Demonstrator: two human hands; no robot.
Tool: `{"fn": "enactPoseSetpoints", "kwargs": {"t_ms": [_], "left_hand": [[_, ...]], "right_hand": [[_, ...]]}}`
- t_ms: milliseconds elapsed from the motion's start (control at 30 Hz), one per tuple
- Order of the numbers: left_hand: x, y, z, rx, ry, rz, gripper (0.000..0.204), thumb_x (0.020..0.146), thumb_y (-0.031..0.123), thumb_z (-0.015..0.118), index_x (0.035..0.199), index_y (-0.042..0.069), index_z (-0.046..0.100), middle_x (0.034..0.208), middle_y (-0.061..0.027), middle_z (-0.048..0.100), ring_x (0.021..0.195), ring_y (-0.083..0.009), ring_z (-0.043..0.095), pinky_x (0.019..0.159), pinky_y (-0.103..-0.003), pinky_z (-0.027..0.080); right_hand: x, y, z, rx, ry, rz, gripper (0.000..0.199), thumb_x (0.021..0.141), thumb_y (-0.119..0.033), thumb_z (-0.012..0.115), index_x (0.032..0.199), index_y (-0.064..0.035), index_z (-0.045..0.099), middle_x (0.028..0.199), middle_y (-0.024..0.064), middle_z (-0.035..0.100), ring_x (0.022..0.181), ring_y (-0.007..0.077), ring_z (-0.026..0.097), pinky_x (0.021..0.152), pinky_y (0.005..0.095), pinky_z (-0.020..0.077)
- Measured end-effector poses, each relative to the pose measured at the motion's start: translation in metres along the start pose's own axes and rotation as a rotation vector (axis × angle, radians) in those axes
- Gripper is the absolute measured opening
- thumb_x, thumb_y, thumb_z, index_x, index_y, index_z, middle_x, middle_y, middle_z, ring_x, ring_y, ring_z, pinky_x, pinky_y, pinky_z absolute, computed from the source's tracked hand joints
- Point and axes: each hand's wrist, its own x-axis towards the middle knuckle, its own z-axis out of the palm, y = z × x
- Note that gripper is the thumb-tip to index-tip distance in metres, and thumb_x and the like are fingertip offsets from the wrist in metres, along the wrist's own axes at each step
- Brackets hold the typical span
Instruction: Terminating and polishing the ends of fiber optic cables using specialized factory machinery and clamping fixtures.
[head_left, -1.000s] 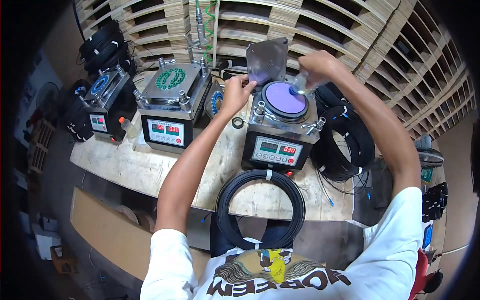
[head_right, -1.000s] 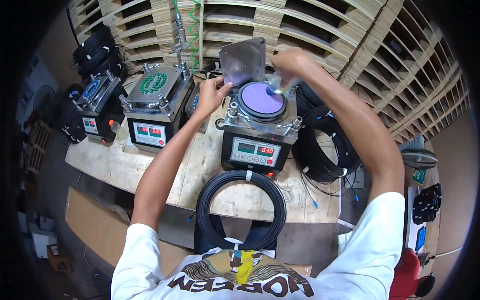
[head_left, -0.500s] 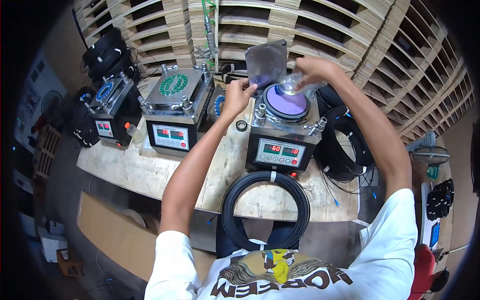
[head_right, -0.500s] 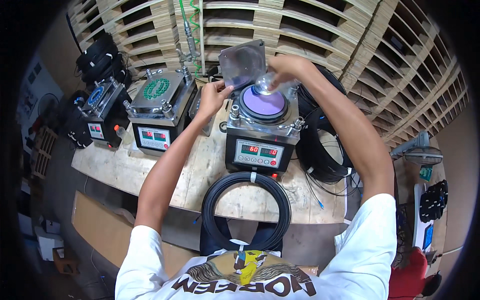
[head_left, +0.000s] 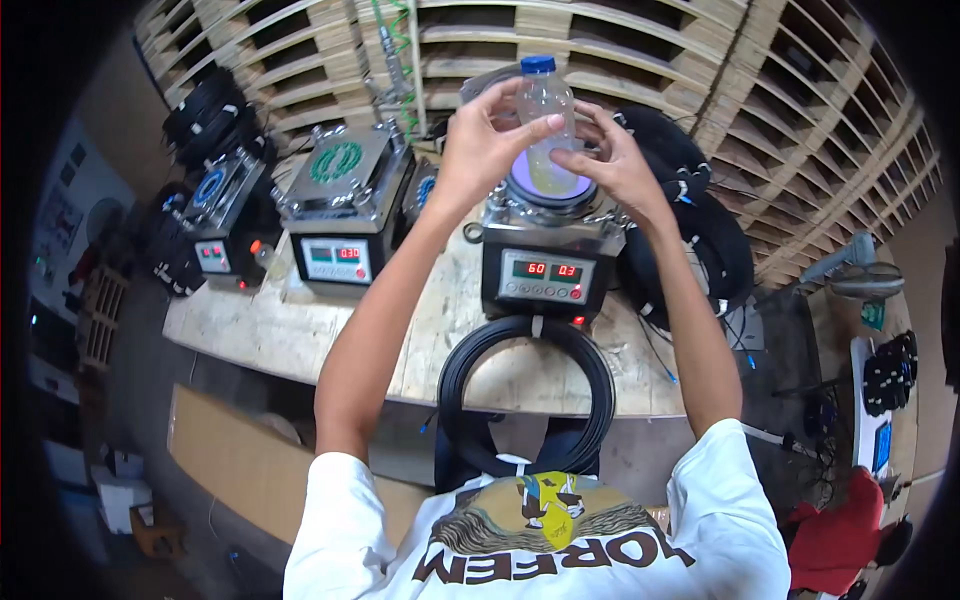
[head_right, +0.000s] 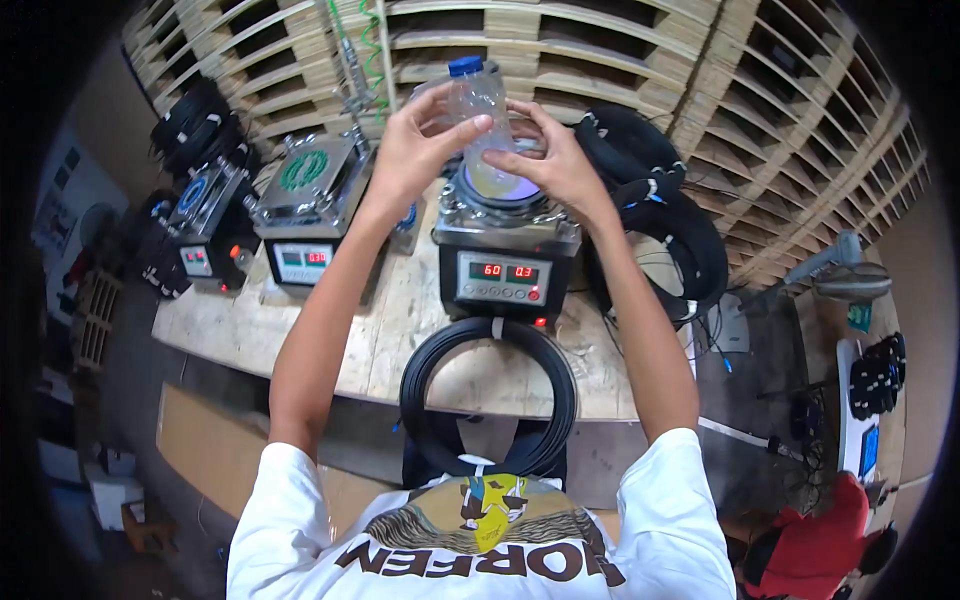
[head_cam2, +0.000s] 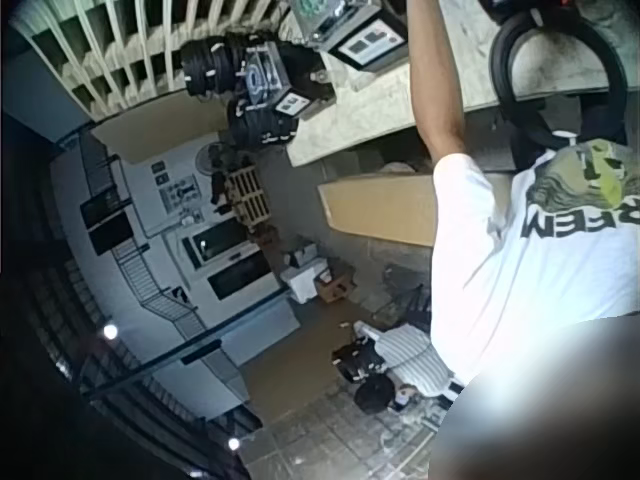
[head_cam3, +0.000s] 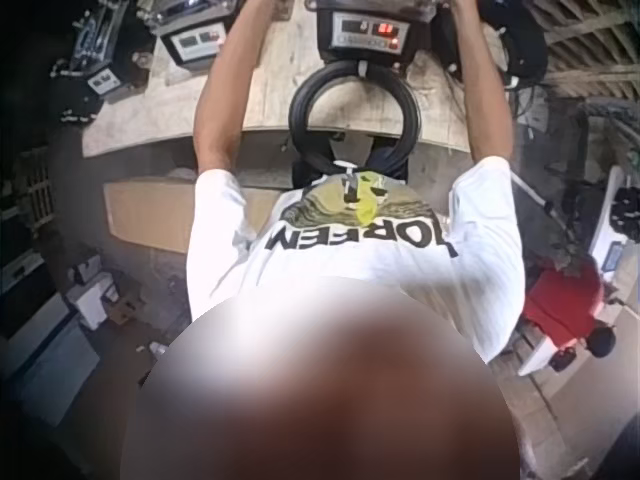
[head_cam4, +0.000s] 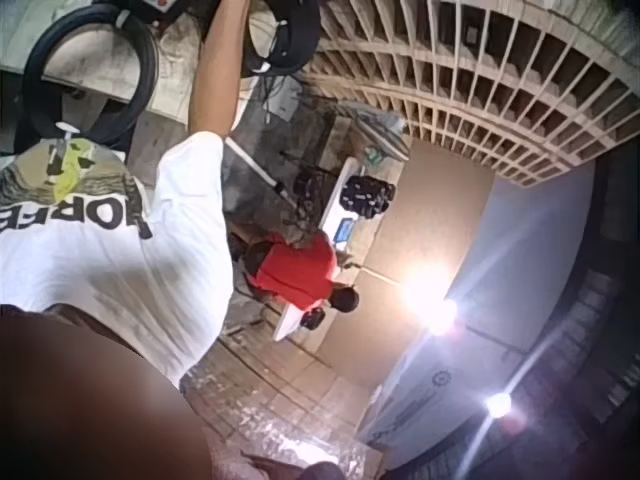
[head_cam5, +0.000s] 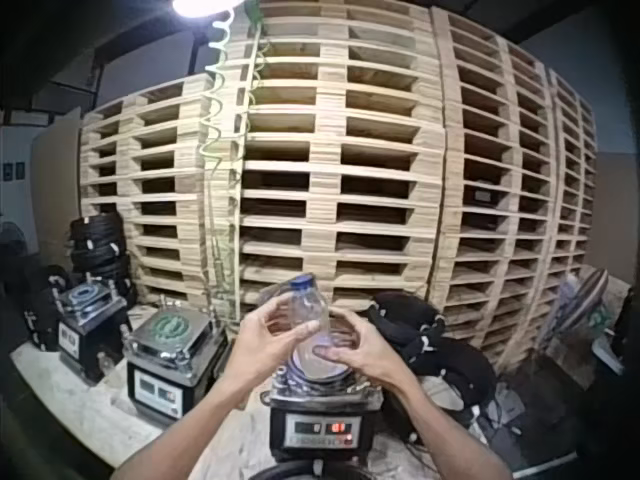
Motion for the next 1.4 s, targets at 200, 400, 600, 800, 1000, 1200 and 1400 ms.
{"fn": "enactPoseSetpoints", "kwargs": {"t_ms": [200,400,600,800,1000,1200,1400], "left_hand": [[-0.060,-0.009,-0.063,0.301,0.261,0.044,0.063,0.079,0.020,0.087,0.130,-0.004,0.060,0.114,-0.0200,0.073,0.094,-0.0200,0.073,0.078,-0.030,0.059],[-0.158,-0.115,-0.078,0.562,0.319,-0.174,0.063,0.074,0.021,0.090,0.121,-0.003,0.055,0.098,-0.0167,0.069,0.082,-0.0226,0.067,0.073,-0.037,0.056],[-0.205,-0.166,-0.078,0.626,0.311,-0.298,0.062,0.071,0.013,0.089,0.117,0.000,0.050,0.105,-0.0207,0.065,0.099,-0.0359,0.065,0.089,-0.040,0.051],[-0.185,-0.136,-0.055,0.701,0.357,-0.068,0.075,0.076,0.015,0.087,0.137,0.000,0.047,0.124,-0.0216,0.055,0.110,-0.0347,0.059,0.096,-0.042,0.048],[-0.047,-0.118,-0.054,0.266,0.244,-0.067,0.067,0.084,0.021,0.083,0.139,-0.001,0.053,0.117,-0.0184,0.067,0.093,-0.0236,0.069,0.083,-0.036,0.056],[0.027,-0.144,-0.060,0.208,-0.073,-0.237,0.041,0.087,0.017,0.079,0.122,-0.002,0.069,0.096,-0.0108,0.076,0.082,-0.0089,0.065,0.072,-0.027,0.052],[0.024,-0.098,-0.029,0.497,-0.091,-0.144,0.023,0.088,0.004,0.072,0.111,0.002,0.073,0.089,-0.0133,0.076,0.076,-0.0118,0.068,0.069,-0.031,0.052]], "right_hand": [[-0.023,0.044,-0.055,-0.520,0.234,-0.010,0.037,0.098,-0.024,0.067,0.131,-0.0073,0.063,0.100,0.0052,0.065,0.097,0.0121,0.060,0.088,0.0274,0.0485],[-0.040,0.097,-0.062,-0.511,0.367,0.142,0.034,0.094,-0.015,0.065,0.127,-0.0086,0.064,0.078,0.0036,0.055,0.068,0.0132,0.050,0.067,0.0307,0.0445],[-0.041,0.108,-0.062,-0.567,0.383,0.096,0.043,0.088,-0.004,0.057,0.130,-0.0091,0.061,0.081,0.0054,0.051,0.073,0.0166,0.050,0.068,0.0315,0.0448],[-0.047,0.113,-0.076,-0.582,0.382,0.027,0.043,0.092,0.000,0.049,0.133,-0.0080,0.058,0.082,-0.0025,0.043,0.071,0.0076,0.039,0.063,0.0230,0.0355],[-0.037,0.103,-0.061,-0.582,0.396,0.018,0.043,0.088,0.000,0.059,0.131,-0.0087,0.061,0.075,-0.0045,0.045,0.062,0.0043,0.038,0.056,0.0220,0.0345],[-0.001,0.069,-0.049,-0.423,0.316,0.101,0.032,0.092,-0.007,0.063,0.124,-0.0037,0.066,0.076,-0.0048,0.054,0.068,0.0037,0.045,0.061,0.0212,0.0383],[0.031,0.031,-0.041,-0.116,0.287,0.157,0.050,0.099,-0.035,0.065,0.127,0.0064,0.062,0.075,0.0042,0.064,0.060,0.0092,0.057,0.054,0.0233,0.0464]]}}
